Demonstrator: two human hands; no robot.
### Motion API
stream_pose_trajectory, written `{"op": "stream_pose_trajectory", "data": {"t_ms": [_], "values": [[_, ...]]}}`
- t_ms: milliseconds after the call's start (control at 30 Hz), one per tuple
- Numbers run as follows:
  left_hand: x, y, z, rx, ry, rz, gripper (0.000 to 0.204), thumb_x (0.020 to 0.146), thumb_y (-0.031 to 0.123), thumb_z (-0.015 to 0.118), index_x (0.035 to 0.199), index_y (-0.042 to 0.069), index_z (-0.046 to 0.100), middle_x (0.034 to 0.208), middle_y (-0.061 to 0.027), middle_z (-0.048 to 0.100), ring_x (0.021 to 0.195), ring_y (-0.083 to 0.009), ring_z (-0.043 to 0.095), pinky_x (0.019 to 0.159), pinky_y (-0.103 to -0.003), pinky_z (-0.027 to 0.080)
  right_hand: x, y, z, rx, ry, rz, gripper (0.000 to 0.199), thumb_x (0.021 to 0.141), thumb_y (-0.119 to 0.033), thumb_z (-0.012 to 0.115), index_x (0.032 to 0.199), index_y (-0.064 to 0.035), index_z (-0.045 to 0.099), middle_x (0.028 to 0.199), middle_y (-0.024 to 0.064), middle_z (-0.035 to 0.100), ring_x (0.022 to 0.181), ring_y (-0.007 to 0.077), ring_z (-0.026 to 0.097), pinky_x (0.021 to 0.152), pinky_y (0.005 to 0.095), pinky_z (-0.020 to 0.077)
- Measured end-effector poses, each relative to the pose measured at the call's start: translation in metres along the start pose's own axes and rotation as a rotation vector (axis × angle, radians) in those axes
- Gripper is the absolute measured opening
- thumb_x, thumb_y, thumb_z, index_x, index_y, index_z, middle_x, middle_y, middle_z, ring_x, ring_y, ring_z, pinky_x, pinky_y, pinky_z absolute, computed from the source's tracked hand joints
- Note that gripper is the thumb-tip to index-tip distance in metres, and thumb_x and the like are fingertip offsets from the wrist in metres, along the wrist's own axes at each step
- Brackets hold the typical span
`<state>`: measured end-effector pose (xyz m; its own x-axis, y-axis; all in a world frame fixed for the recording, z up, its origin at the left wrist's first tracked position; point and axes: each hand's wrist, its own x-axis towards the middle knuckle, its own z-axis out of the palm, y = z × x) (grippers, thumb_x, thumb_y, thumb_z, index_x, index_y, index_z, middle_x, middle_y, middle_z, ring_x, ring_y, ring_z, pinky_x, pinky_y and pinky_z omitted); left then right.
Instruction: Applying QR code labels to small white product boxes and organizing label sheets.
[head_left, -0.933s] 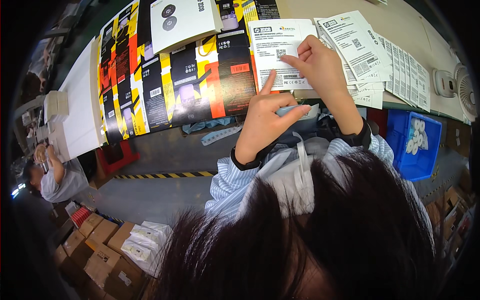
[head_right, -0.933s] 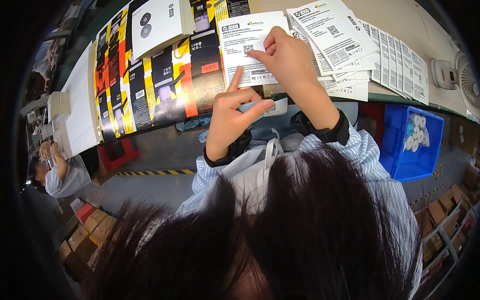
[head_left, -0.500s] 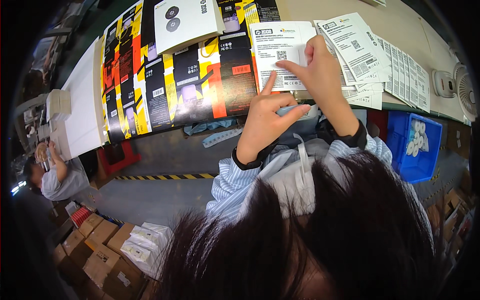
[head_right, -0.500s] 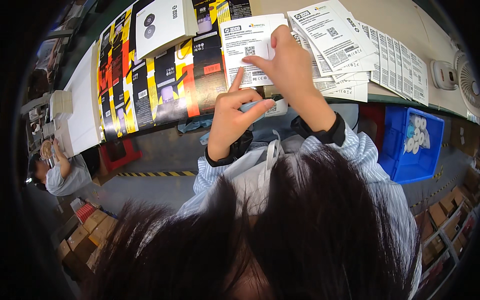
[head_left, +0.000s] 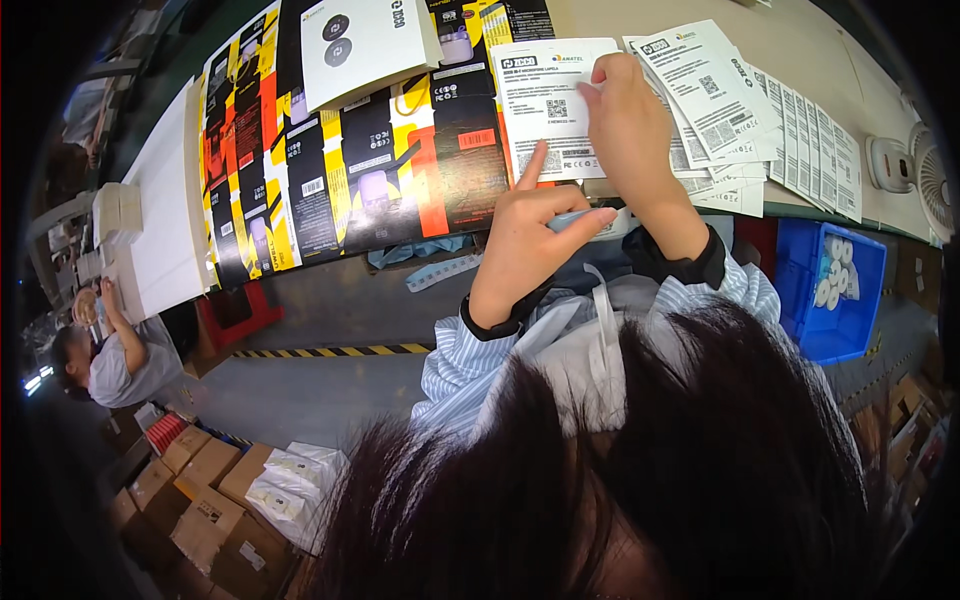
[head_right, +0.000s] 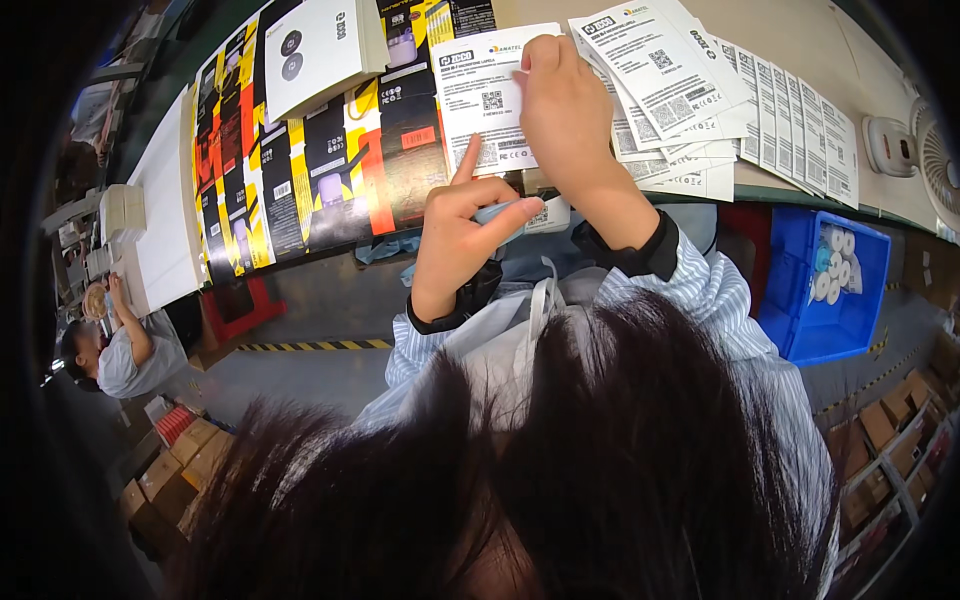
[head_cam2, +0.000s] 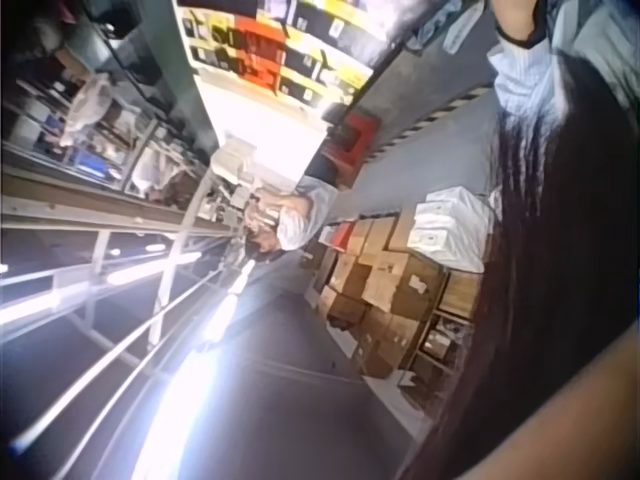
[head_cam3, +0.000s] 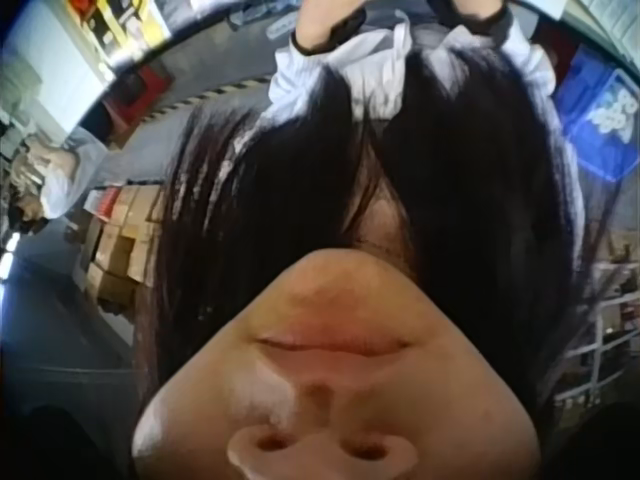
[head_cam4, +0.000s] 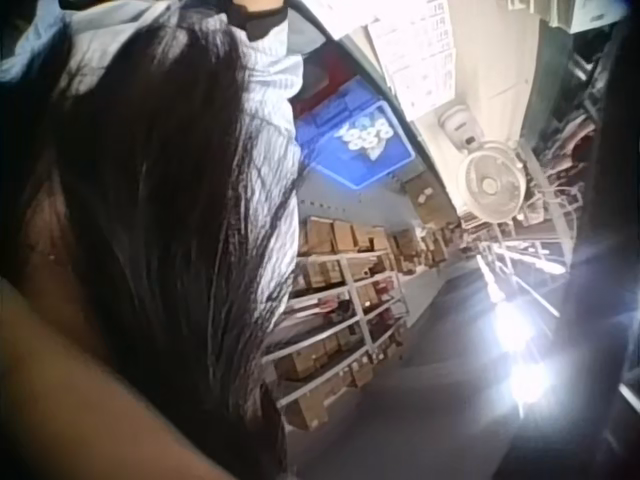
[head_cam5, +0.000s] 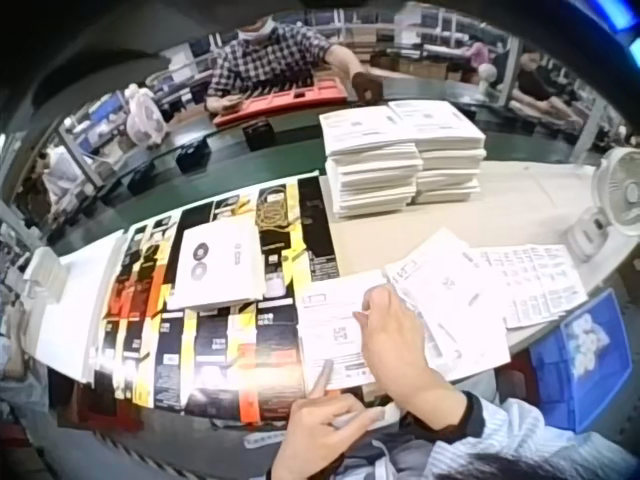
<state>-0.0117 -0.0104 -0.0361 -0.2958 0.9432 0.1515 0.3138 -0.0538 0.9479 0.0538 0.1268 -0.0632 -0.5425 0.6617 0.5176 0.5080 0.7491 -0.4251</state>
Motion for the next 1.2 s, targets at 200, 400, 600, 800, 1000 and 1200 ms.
{"op": "stream_pose_trajectory", "data": {"t_ms": [200, 400, 600, 800, 1000, 1200], "values": [[-0.001, -0.001, 0.001, 0.006, 0.016, -0.005, 0.022, 0.074, 0.012, 0.066, 0.060, -0.001, 0.056, 0.047, -0.0054, 0.047, 0.042, -0.0216, 0.043, 0.110, -0.043, 0.018, 0.007, -0.014, -0.009, 0.019, -0.092, 0.035, 0.056, 0.060, -0.041, 0.077, 0.087, -0.0032, 0.045, 0.082, 0.0097, 0.051, 0.072, 0.0264, 0.058, 0.057, 0.0342, 0.0479], [0.001, -0.001, 0.005, 0.048, 0.031, 0.019, 0.021, 0.073, 0.012, 0.067, 0.060, -0.001, 0.057, 0.049, -0.0061, 0.050, 0.042, -0.0221, 0.045, 0.109, -0.043, 0.020, 0.016, -0.010, -0.013, -0.016, -0.177, 0.080, 0.056, 0.061, -0.043, 0.076, 0.086, -0.0028, 0.046, 0.081, 0.0096, 0.052, 0.070, 0.0254, 0.059, 0.059, 0.0336, 0.0485], [0.000, 0.000, 0.005, 0.047, 0.043, 0.055, 0.021, 0.073, 0.012, 0.067, 0.060, 0.000, 0.057, 0.050, -0.0063, 0.050, 0.044, -0.0215, 0.044, 0.108, -0.043, 0.023, 0.011, -0.003, -0.016, 0.163, -0.187, 0.111, 0.040, 0.070, -0.031, 0.071, 0.090, -0.0042, 0.047, 0.088, 0.0100, 0.054, 0.080, 0.0269, 0.059, 0.068, 0.0377, 0.0469], [-0.031, 0.013, -0.027, -0.120, 0.087, -0.020, 0.014, 0.070, 0.004, 0.065, 0.061, -0.003, 0.056, 0.052, -0.0056, 0.050, 0.052, -0.0140, 0.049, 0.100, -0.043, 0.035, -0.024, -0.002, -0.057, 0.215, -0.448, -0.309, 0.083, 0.063, -0.035, 0.074, 0.130, -0.0051, 0.035, 0.132, 0.0178, 0.038, 0.125, 0.0315, 0.034, 0.104, 0.0449, 0.0220], [-0.039, 0.048, -0.049, -0.129, 0.290, 0.075, 0.013, 0.066, 0.002, 0.062, 0.059, -0.004, 0.053, 0.051, -0.0041, 0.048, 0.049, -0.0125, 0.044, 0.095, -0.049, 0.039, -0.053, 0.001, -0.083, 0.169, -0.552, -0.436, 0.073, 0.062, -0.014, 0.072, 0.128, -0.0066, 0.040, 0.133, 0.0105, 0.041, 0.124, 0.0229, 0.038, 0.106, 0.0443, 0.0224], [-0.028, 0.052, -0.051, -0.077, 0.383, 0.155, 0.016, 0.069, 0.004, 0.062, 0.059, -0.004, 0.052, 0.052, -0.0026, 0.045, 0.052, -0.0107, 0.040, 0.092, -0.052, 0.040, -0.017, 0.024, -0.120, 0.271, 0.040, -0.571, 0.019, 0.072, -0.005, 0.056, 0.089, -0.0050, 0.066, 0.088, 0.0074, 0.066, 0.082, 0.0213, 0.064, 0.078, 0.0346, 0.0514]]}}
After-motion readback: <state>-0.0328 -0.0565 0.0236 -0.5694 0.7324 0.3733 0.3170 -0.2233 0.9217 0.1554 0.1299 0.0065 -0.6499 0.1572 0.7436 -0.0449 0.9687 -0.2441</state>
